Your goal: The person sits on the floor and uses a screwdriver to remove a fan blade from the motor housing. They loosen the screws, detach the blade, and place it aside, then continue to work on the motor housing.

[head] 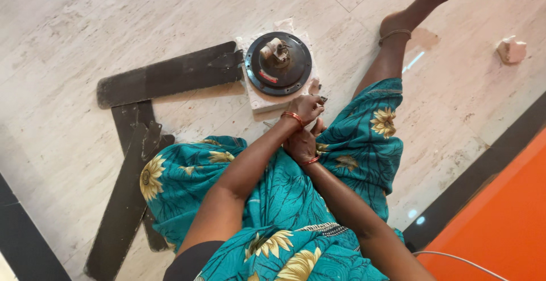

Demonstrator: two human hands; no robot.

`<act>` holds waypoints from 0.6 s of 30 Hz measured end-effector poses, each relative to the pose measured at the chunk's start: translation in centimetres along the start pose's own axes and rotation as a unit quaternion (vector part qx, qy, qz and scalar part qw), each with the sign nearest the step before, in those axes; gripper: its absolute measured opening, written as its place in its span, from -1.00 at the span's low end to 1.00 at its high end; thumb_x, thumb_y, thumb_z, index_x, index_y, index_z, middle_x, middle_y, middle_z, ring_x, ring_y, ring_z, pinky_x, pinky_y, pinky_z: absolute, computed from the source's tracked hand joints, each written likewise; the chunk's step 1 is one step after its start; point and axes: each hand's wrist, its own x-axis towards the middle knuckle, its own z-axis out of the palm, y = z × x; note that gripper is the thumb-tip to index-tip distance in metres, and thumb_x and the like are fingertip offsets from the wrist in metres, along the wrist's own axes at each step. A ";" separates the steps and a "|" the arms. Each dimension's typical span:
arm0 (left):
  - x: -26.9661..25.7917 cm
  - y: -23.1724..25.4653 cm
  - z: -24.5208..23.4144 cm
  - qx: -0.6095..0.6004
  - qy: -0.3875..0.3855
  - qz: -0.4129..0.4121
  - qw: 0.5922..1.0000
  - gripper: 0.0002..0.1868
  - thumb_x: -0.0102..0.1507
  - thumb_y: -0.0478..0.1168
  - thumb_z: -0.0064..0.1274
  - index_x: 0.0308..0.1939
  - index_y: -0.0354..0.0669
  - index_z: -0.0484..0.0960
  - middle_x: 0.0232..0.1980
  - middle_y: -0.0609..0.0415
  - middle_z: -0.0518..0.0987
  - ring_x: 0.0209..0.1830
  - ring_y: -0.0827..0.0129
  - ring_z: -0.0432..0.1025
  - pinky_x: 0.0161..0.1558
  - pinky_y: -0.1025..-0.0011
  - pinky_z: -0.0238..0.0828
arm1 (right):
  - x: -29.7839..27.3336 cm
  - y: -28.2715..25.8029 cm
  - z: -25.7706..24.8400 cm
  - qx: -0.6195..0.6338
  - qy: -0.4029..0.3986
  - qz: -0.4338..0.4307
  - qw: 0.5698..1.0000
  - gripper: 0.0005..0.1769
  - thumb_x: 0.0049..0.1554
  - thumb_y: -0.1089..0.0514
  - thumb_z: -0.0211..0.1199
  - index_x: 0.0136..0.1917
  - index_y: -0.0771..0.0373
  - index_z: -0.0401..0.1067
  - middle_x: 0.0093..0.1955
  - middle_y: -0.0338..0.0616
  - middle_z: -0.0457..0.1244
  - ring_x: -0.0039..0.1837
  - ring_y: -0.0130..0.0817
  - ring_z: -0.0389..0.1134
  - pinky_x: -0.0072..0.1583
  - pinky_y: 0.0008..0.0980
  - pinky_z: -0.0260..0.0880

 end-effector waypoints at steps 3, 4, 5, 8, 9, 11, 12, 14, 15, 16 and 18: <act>-5.0 -3.1 -4.1 -0.088 0.063 -0.004 0.994 -0.69 0.23 0.03 0.16 -0.07 -0.02 0.75 -0.18 0.00 0.72 -0.19 0.22 0.65 -0.14 0.29 0.58 | -0.7 -2.2 -2.7 0.037 0.118 -0.115 0.986 -0.84 0.12 0.10 0.25 -0.06 0.19 0.48 -0.14 0.01 0.33 -0.12 0.05 0.41 -0.07 -0.06 0.40; -6.5 -4.8 -5.4 -0.094 0.079 -0.020 0.992 -0.69 0.24 0.04 0.15 -0.09 -0.02 0.76 -0.20 0.00 0.73 -0.20 0.24 0.66 -0.17 0.32 0.59 | -0.7 -2.9 -3.4 0.028 0.106 -0.117 0.987 -0.88 0.14 0.12 0.23 -0.06 0.18 0.48 -0.13 -0.01 0.32 -0.13 0.03 0.41 -0.07 -0.07 0.40; -7.9 -6.9 -6.7 -0.084 0.104 -0.032 0.991 -0.69 0.24 0.04 0.16 -0.11 -0.04 0.77 -0.21 0.01 0.73 -0.23 0.26 0.65 -0.18 0.33 0.57 | -0.8 -3.6 -4.1 0.019 0.094 -0.119 0.988 -0.91 0.17 0.14 0.21 -0.07 0.16 0.47 -0.13 -0.04 0.31 -0.13 0.02 0.41 -0.07 -0.07 0.40; -11.8 -14.5 -10.1 -0.119 0.130 -0.179 0.968 -0.65 0.27 0.05 0.13 -0.17 -0.15 0.77 -0.32 0.05 0.74 -0.36 0.40 0.63 -0.24 0.42 0.54 | -0.9 -4.9 -5.5 0.025 0.087 -0.104 0.990 -0.92 0.17 0.12 0.23 -0.08 0.14 0.46 -0.10 -0.05 0.32 -0.15 -0.01 0.40 -0.09 -0.09 0.39; -12.8 -17.3 -11.3 -0.155 0.159 -0.225 0.949 -0.65 0.28 0.04 0.15 -0.17 -0.18 0.77 -0.33 0.06 0.74 -0.37 0.45 0.63 -0.24 0.45 0.55 | -0.9 -5.2 -5.7 0.027 0.088 -0.106 0.990 -0.91 0.17 0.12 0.23 -0.08 0.15 0.46 -0.11 -0.06 0.31 -0.14 -0.01 0.40 -0.08 -0.09 0.39; -14.4 -22.2 -13.1 -0.296 0.212 -0.315 0.876 -0.65 0.27 -0.01 0.20 -0.09 -0.25 0.71 -0.30 0.03 0.72 -0.38 0.43 0.59 -0.30 0.40 0.45 | -0.9 -5.4 -6.0 0.029 0.092 -0.111 0.989 -0.91 0.18 0.12 0.23 -0.07 0.15 0.46 -0.12 -0.06 0.31 -0.12 -0.02 0.40 -0.06 -0.11 0.40; -14.9 -24.4 -14.0 -0.398 0.232 -0.355 0.813 -0.61 0.26 -0.04 0.24 0.00 -0.27 0.67 -0.26 -0.01 0.70 -0.38 0.37 0.56 -0.36 0.33 0.35 | -0.7 -5.5 -6.0 0.015 0.095 -0.120 0.988 -0.91 0.18 0.11 0.23 -0.08 0.14 0.46 -0.13 -0.08 0.31 -0.11 -0.03 0.41 -0.05 -0.10 0.40; -15.8 -27.6 -15.0 -0.512 0.293 -0.414 0.693 -0.54 0.26 0.00 0.22 0.11 -0.21 0.58 -0.20 -0.01 0.69 -0.31 0.27 0.57 -0.30 0.28 0.47 | -0.8 -5.5 -6.0 -0.014 0.101 -0.136 0.985 -0.90 0.17 0.10 0.23 -0.09 0.13 0.46 -0.15 -0.11 0.30 -0.10 -0.06 0.42 -0.04 -0.09 0.39; -15.7 -28.6 -15.1 -0.561 0.318 -0.440 0.625 -0.50 0.26 0.02 0.20 0.17 -0.17 0.54 -0.17 -0.02 0.68 -0.28 0.23 0.57 -0.26 0.25 0.53 | -0.8 -5.5 -5.9 -0.007 0.091 -0.124 0.988 -0.90 0.18 0.10 0.23 -0.08 0.14 0.46 -0.14 -0.10 0.30 -0.11 -0.06 0.42 -0.05 -0.11 0.40; -15.3 -29.3 -15.1 -0.568 0.340 -0.440 0.607 -0.46 0.25 0.02 0.21 0.20 -0.18 0.50 -0.12 -0.05 0.65 -0.23 0.18 0.56 -0.22 0.21 0.53 | -0.7 -5.4 -5.8 0.001 0.082 -0.111 0.990 -0.89 0.18 0.10 0.23 -0.08 0.15 0.47 -0.13 -0.08 0.31 -0.13 -0.06 0.41 -0.06 -0.12 0.40; -14.5 -29.9 -15.2 -0.579 0.381 -0.440 0.570 -0.39 0.25 0.00 0.24 0.27 -0.18 0.41 -0.03 -0.11 0.59 -0.13 0.08 0.54 -0.15 0.13 0.53 | -0.8 -5.4 -5.6 0.005 0.074 -0.098 0.992 -0.89 0.18 0.10 0.22 -0.07 0.15 0.47 -0.12 -0.08 0.31 -0.13 -0.07 0.41 -0.06 -0.14 0.41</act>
